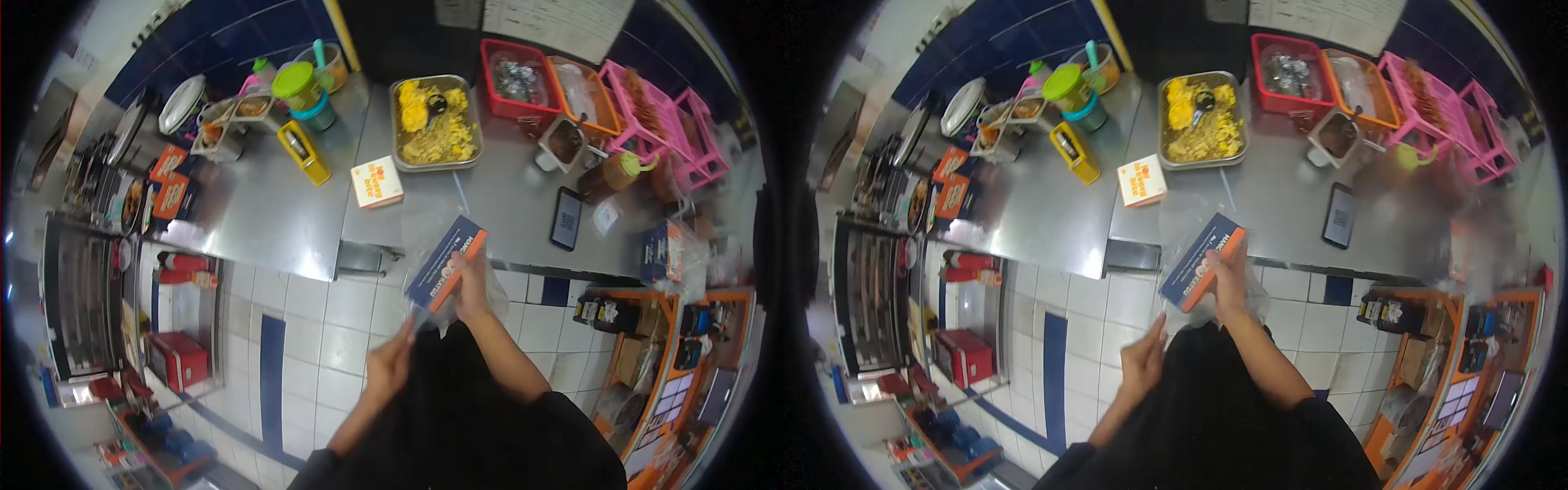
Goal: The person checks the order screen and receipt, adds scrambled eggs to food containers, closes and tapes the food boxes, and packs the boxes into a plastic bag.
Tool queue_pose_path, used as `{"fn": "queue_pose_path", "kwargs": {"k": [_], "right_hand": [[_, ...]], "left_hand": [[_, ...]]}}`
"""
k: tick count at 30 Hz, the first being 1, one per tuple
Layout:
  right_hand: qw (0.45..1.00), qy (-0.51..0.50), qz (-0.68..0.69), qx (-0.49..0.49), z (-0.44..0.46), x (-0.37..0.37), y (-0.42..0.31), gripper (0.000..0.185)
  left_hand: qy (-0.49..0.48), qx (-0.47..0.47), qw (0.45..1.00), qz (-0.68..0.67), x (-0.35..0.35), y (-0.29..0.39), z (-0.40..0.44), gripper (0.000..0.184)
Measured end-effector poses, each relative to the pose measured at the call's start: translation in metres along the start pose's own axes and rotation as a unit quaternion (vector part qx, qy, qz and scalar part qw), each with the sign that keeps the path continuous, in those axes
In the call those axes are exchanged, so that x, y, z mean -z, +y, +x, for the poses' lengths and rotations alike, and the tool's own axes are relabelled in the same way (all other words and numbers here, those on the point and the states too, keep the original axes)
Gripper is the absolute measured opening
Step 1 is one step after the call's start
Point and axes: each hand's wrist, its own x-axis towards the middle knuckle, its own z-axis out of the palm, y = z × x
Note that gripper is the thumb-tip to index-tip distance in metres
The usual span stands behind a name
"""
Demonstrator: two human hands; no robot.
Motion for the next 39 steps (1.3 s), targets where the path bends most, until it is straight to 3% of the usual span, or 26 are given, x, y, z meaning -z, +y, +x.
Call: {"fn": "queue_pose_path", "kwargs": {"k": [2,4,5,6,9,11,13,14,16,19,20,21,22,23,26,28,29,30,31,32,33,34,35,36,38,39], "right_hand": [[0.995,0.038,0.053,-0.071,-0.003,-0.001,-0.022,0.059],[0.984,0.025,0.126,-0.121,-0.011,0.011,-0.028,0.054],[0.986,0.052,0.118,-0.104,-0.015,0.018,-0.032,0.055],[0.987,0.079,0.112,-0.088,-0.027,0.005,-0.051,0.055],[0.986,0.120,0.112,0.025,-0.020,0.022,-0.045,0.061],[0.990,0.083,0.110,0.042,-0.027,0.028,-0.059,0.065],[0.984,0.133,0.047,0.106,-0.021,0.028,-0.052,0.069],[0.981,0.138,0.011,0.136,-0.009,0.040,-0.042,0.071],[0.975,0.146,0.023,0.165,-0.001,0.032,-0.052,0.078],[0.972,0.190,0.037,0.135,0.001,0.029,-0.071,0.085],[0.970,0.200,0.031,0.132,0.003,0.032,-0.070,0.087],[0.968,0.203,0.017,0.148,0.016,0.038,-0.061,0.088],[0.964,0.212,0.004,0.162,0.026,0.041,-0.058,0.088],[0.959,0.221,-0.009,0.176,0.036,0.043,-0.055,0.089],[0.948,0.264,-0.056,0.167,0.058,0.055,-0.066,0.094],[0.947,0.293,-0.072,0.113,0.067,0.051,-0.090,0.101],[0.962,0.256,-0.085,0.035,0.066,0.044,-0.109,0.097],[0.970,0.217,-0.099,-0.043,0.058,0.035,-0.134,0.093],[0.971,0.175,-0.112,-0.121,0.052,0.033,-0.157,0.088],[0.970,-0.020,-0.219,-0.099,0.048,0.046,-0.174,0.073],[0.923,-0.212,-0.314,-0.068,0.046,0.058,-0.193,0.060],[0.894,-0.321,-0.300,-0.087,0.047,0.052,-0.233,0.049],[0.855,-0.424,-0.279,-0.103,0.050,0.039,-0.278,0.041],[0.887,-0.373,-0.213,-0.169,0.057,0.030,-0.313,0.033],[0.855,-0.284,-0.429,0.057,0.134,0.023,-0.345,0.027],[0.865,-0.187,-0.454,0.100,0.178,0.006,-0.360,0.025]], "left_hand": [[-0.002,-0.108,0.992,0.063,-0.003,-0.019,-0.031,0.042],[0.037,-0.026,0.996,0.075,-0.010,-0.015,-0.021,0.045],[0.062,0.076,0.991,0.089,-0.013,-0.008,0.000,0.045],[-0.035,0.087,0.979,0.184,-0.025,-0.043,0.009,0.043],[-0.041,0.001,0.997,0.064,-0.007,-0.048,0.000,0.043],[0.135,0.024,0.984,-0.112,0.019,0.007,0.005,0.027],[0.102,0.091,0.980,-0.145,-0.022,-0.026,0.016,0.025],[-0.136,-0.135,0.960,0.205,-0.030,-0.089,0.019,0.030],[-0.183,-0.143,0.961,0.148,-0.009,-0.008,0.020,0.027],[-0.048,-0.069,0.996,-0.042,0.008,-0.005,0.010,0.019],[-0.093,-0.095,0.990,0.045,-0.024,-0.052,0.012,0.017],[-0.170,-0.090,0.971,0.141,-0.038,-0.036,0.033,0.017],[-0.399,-0.160,0.868,0.249,-0.050,-0.030,0.044,0.016],[-0.535,-0.231,0.785,0.208,-0.046,-0.023,0.045,0.020],[-0.497,-0.186,0.847,-0.040,0.012,0.091,0.091,0.030],[-0.453,-0.166,0.857,-0.179,0.042,0.096,0.144,0.035],[-0.441,-0.147,0.855,-0.231,0.052,0.083,0.173,0.039],[-0.336,-0.001,0.912,-0.236,0.048,0.052,0.198,0.050],[-0.203,0.142,0.932,-0.266,0.044,0.022,0.223,0.062],[-0.119,0.085,0.979,-0.145,0.030,0.008,0.257,0.078],[-0.033,0.026,0.999,-0.019,0.013,-0.007,0.288,0.095],[-0.076,0.055,0.979,0.182,0.003,-0.018,0.307,0.105],[-0.117,0.083,0.914,0.378,-0.004,-0.028,0.323,0.117],[-0.153,0.105,0.808,0.559,-0.008,-0.039,0.339,0.128],[-0.215,0.085,0.827,0.513,-0.019,-0.079,0.365,0.137],[-0.243,0.079,0.835,0.487,-0.021,-0.087,0.372,0.141]]}}
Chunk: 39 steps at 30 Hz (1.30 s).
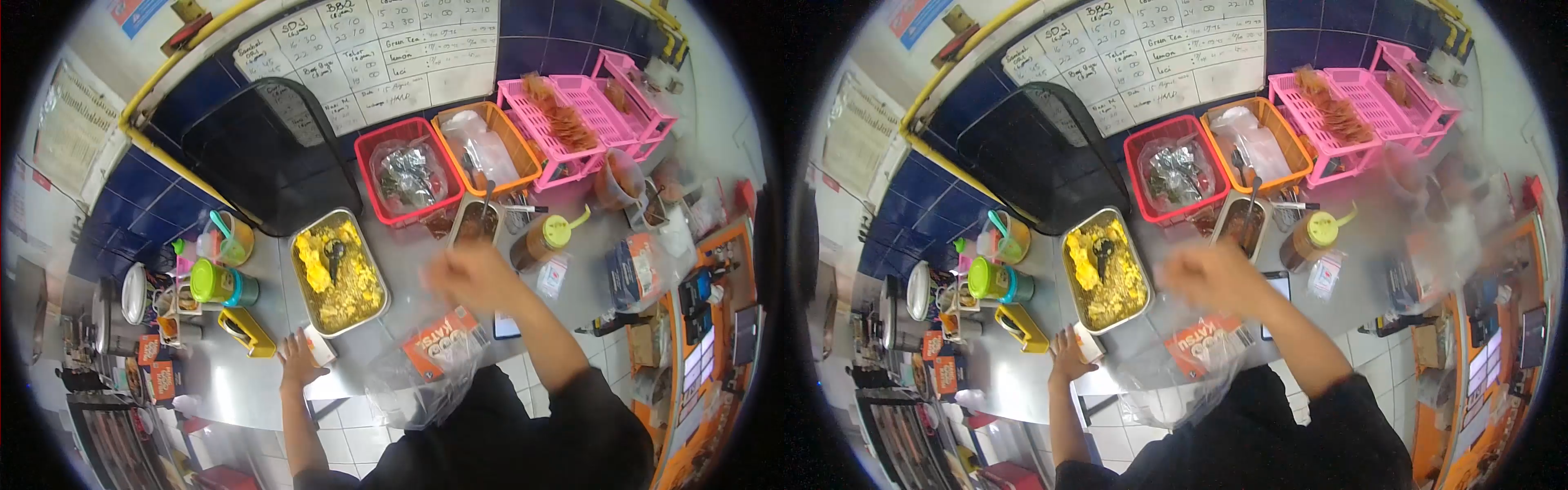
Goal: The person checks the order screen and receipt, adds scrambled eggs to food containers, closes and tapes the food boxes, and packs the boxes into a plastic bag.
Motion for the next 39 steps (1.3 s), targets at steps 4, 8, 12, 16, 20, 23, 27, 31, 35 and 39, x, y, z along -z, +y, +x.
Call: {"fn": "queue_pose_path", "kwargs": {"k": [4,8,12,16,20,23,27,31,35,39], "right_hand": [[0.883,0.191,-0.428,-0.018,0.219,0.020,0.140,0.027],[0.864,0.122,-0.473,-0.118,0.288,0.019,0.203,0.023],[0.852,0.126,-0.486,-0.148,0.301,0.017,0.224,0.024],[0.886,0.121,-0.394,-0.210,0.299,0.027,0.221,0.034],[0.880,0.206,-0.419,-0.088,0.267,0.037,0.188,0.031],[0.905,0.334,-0.255,0.061,0.203,0.042,0.149,0.025],[0.935,0.275,0.223,0.027,0.053,-0.013,0.089,0.024],[0.983,0.135,-0.108,0.062,-0.056,-0.106,0.098,0.060],[0.921,0.002,-0.363,-0.144,-0.071,-0.116,0.115,0.044],[0.972,0.205,-0.079,-0.080,-0.099,-0.100,0.163,0.020]], "left_hand": [[0.023,0.065,0.997,-0.029,0.015,0.023,-0.015,0.128],[0.122,0.120,0.970,-0.175,0.071,0.048,-0.082,0.111],[0.139,0.005,0.721,-0.679,0.102,0.066,-0.176,0.099],[0.109,-0.138,0.559,-0.810,0.103,0.170,-0.186,0.104],[-0.124,-0.293,0.622,-0.715,0.077,0.198,-0.138,0.102],[-0.252,-0.133,0.489,-0.824,0.040,0.171,-0.138,0.095],[-0.201,-0.004,0.379,-0.903,0.011,0.158,-0.155,0.083],[-0.163,-0.019,0.356,-0.920,0.023,0.174,-0.144,0.083],[-0.163,-0.049,0.334,-0.927,0.013,0.181,-0.129,0.090],[-0.188,-0.188,0.697,-0.666,0.007,0.184,-0.104,0.102]]}}
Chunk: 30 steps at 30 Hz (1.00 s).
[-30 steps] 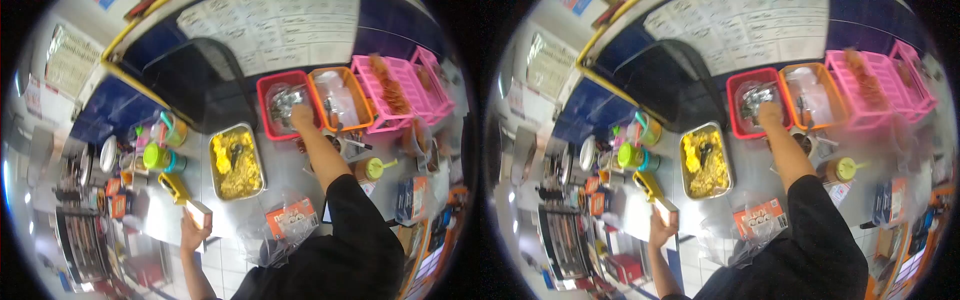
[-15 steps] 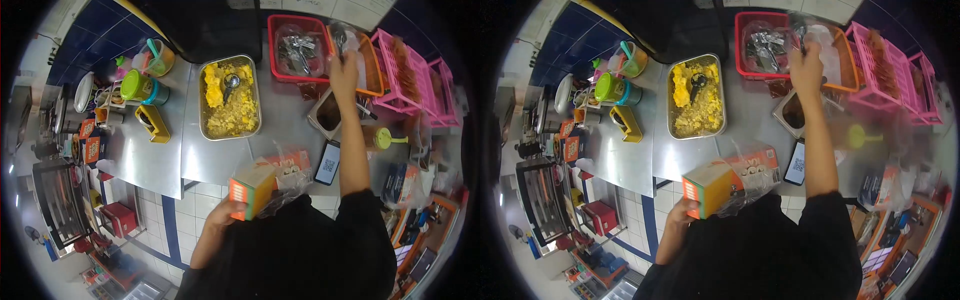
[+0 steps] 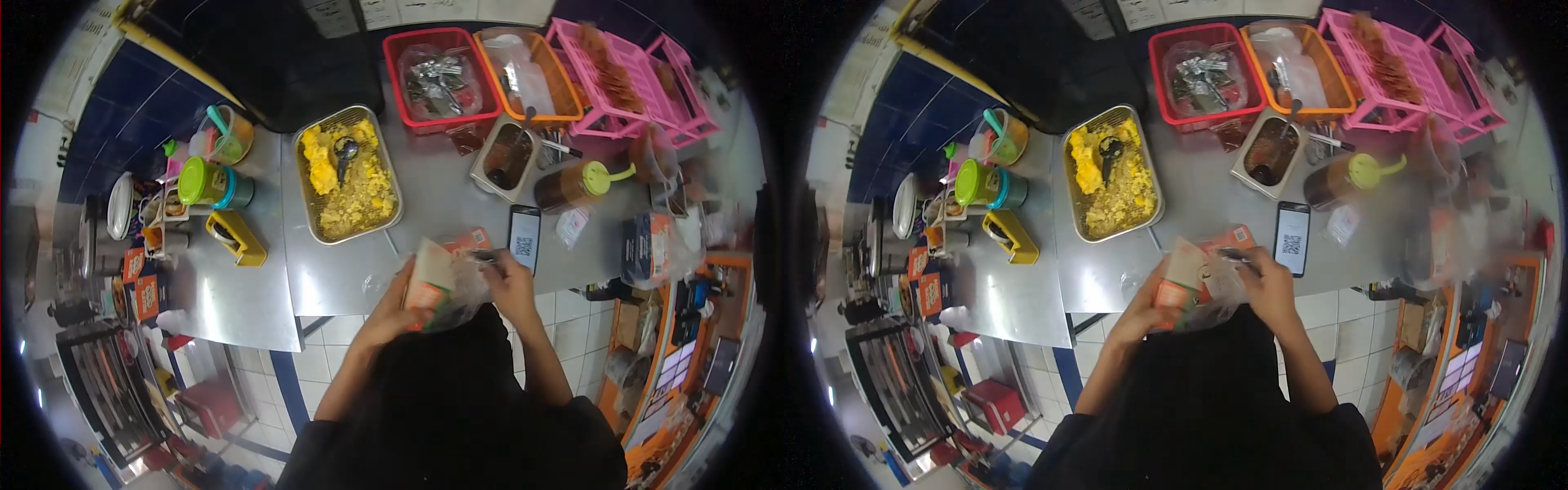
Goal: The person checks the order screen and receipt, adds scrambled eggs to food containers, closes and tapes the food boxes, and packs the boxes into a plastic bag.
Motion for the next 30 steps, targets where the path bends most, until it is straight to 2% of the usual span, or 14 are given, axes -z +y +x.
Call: {"fn": "queue_pose_path", "kwargs": {"k": [1,3,4,7,8,12,14,17,19,21,23,26,29,30], "right_hand": [[0.997,0.015,0.071,-0.029,-0.005,0.008,0.005,0.017],[0.973,0.044,0.210,-0.083,-0.015,0.026,0.014,0.013],[0.960,0.024,0.272,-0.062,-0.018,0.031,0.014,0.011],[0.891,0.026,0.445,-0.084,-0.024,0.033,0.007,0.010],[0.889,0.028,0.448,-0.085,-0.024,0.033,0.005,0.010],[0.868,0.051,0.486,-0.085,-0.014,0.027,-0.001,0.011],[0.850,0.030,0.511,-0.125,-0.012,0.035,-0.005,0.013],[0.948,0.132,0.288,-0.020,-0.012,0.036,-0.019,0.020],[0.925,0.076,0.372,0.027,-0.027,0.034,-0.036,0.023],[0.924,-0.046,0.368,0.087,-0.040,0.030,-0.051,0.023],[0.877,-0.270,0.398,0.019,-0.029,0.022,-0.091,0.027],[0.866,-0.372,0.332,0.046,-0.009,-0.035,-0.070,0.029],[0.903,-0.404,0.072,0.130,-0.013,-0.030,-0.040,0.023],[0.890,-0.442,-0.033,0.103,-0.017,-0.021,-0.038,0.027]], "left_hand": [[-0.043,0.016,0.987,0.151,-0.001,0.009,0.006,0.105],[-0.153,0.091,0.886,0.428,-0.008,0.031,0.016,0.112],[-0.146,0.093,0.883,0.437,-0.019,0.033,0.022,0.110],[-0.012,-0.088,0.823,0.561,-0.039,0.019,0.042,0.096],[0.097,-0.137,0.809,0.563,-0.044,0.017,0.043,0.089],[0.104,-0.201,0.812,0.539,-0.033,-0.002,0.060,0.092],[0.096,-0.243,0.761,0.594,-0.044,-0.001,0.052,0.091],[0.071,-0.173,0.745,0.641,-0.059,-0.024,0.048,0.087],[0.086,-0.143,0.732,0.660,-0.061,-0.001,0.035,0.096],[0.092,-0.130,0.701,0.695,-0.052,0.018,0.012,0.093],[0.095,-0.135,0.652,0.740,-0.033,0.030,-0.017,0.084],[-0.123,0.168,0.651,0.730,-0.040,0.093,-0.049,0.061],[-0.156,0.040,0.624,0.764,-0.031,0.080,-0.080,0.044],[-0.133,-0.018,0.598,0.790,-0.031,0.079,-0.087,0.023]]}}
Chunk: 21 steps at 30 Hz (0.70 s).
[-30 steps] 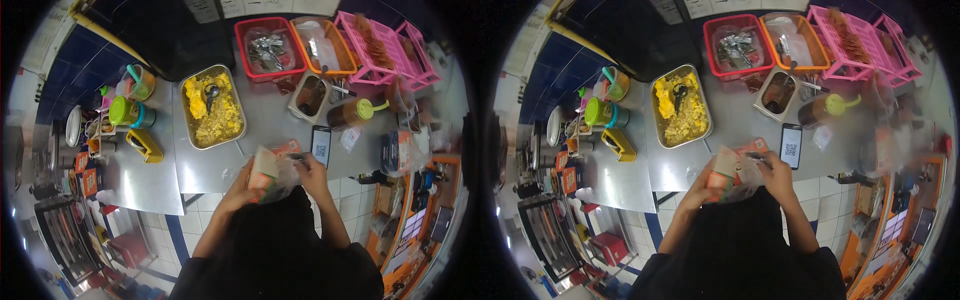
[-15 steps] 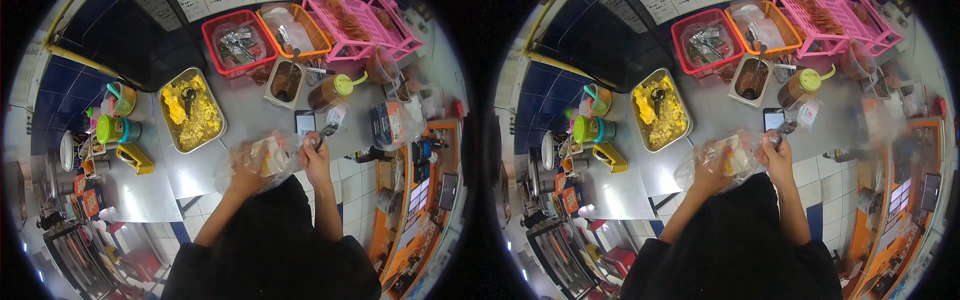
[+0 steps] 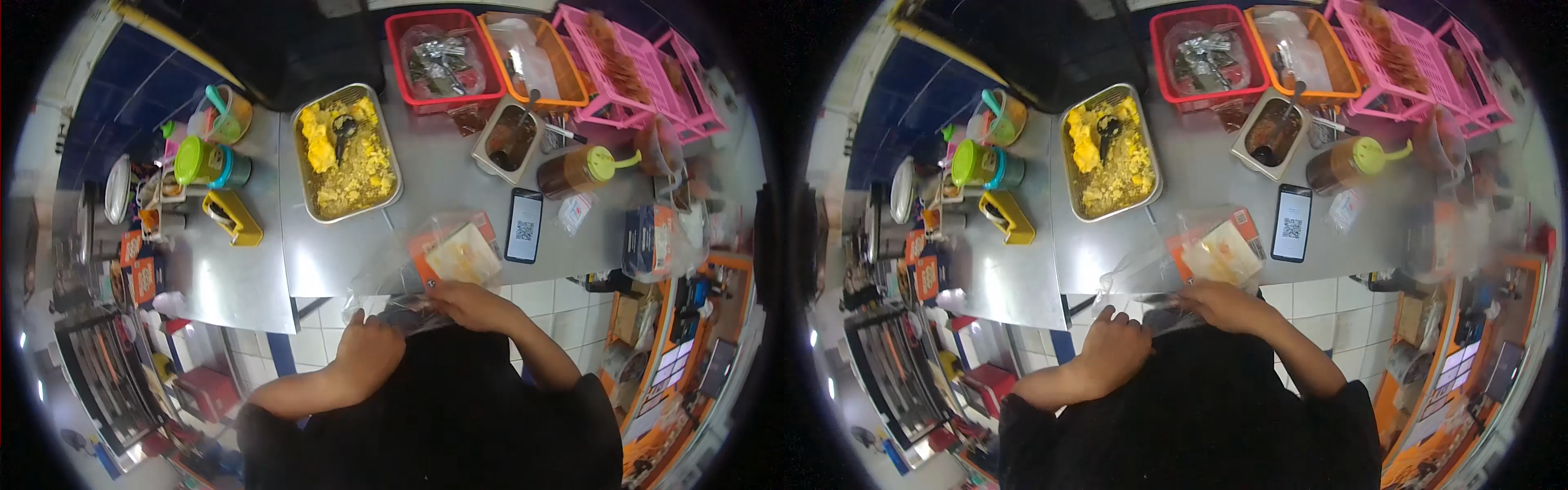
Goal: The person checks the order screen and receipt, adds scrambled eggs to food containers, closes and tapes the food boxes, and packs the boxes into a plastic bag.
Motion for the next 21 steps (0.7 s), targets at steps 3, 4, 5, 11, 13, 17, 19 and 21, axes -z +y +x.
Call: {"fn": "queue_pose_path", "kwargs": {"k": [3,4,5,11,13,17,19,21], "right_hand": [[0.958,-0.106,-0.208,-0.165,-0.032,-0.002,-0.011,0.033],[0.948,-0.095,-0.237,-0.191,-0.034,-0.005,-0.012,0.034],[0.935,-0.082,-0.266,-0.218,-0.036,-0.008,-0.013,0.036],[0.942,0.017,-0.273,-0.192,-0.035,0.009,-0.042,0.042],[0.943,0.037,-0.277,-0.182,-0.027,0.016,-0.038,0.046],[0.872,0.149,-0.453,-0.111,0.003,0.021,-0.003,0.062],[0.863,0.136,-0.473,-0.110,0.017,0.028,0.009,0.074],[0.902,0.061,-0.380,-0.197,0.031,0.038,0.008,0.086]], "left_hand": [[0.087,-0.053,0.995,-0.022,0.015,-0.005,-0.003,0.012],[0.097,-0.057,0.993,-0.029,0.012,-0.006,-0.002,0.010],[0.109,-0.064,0.991,-0.035,0.009,-0.006,0.000,0.008],[0.145,-0.091,0.983,-0.064,0.015,-0.016,-0.004,0.007],[0.160,-0.097,0.980,-0.071,0.016,-0.019,-0.003,0.008],[0.158,-0.125,0.977,-0.069,0.020,-0.016,0.002,0.010],[0.164,-0.144,0.974,-0.059,0.022,-0.015,0.002,0.007],[0.196,-0.161,0.966,-0.050,0.022,-0.016,0.002,0.003]]}}
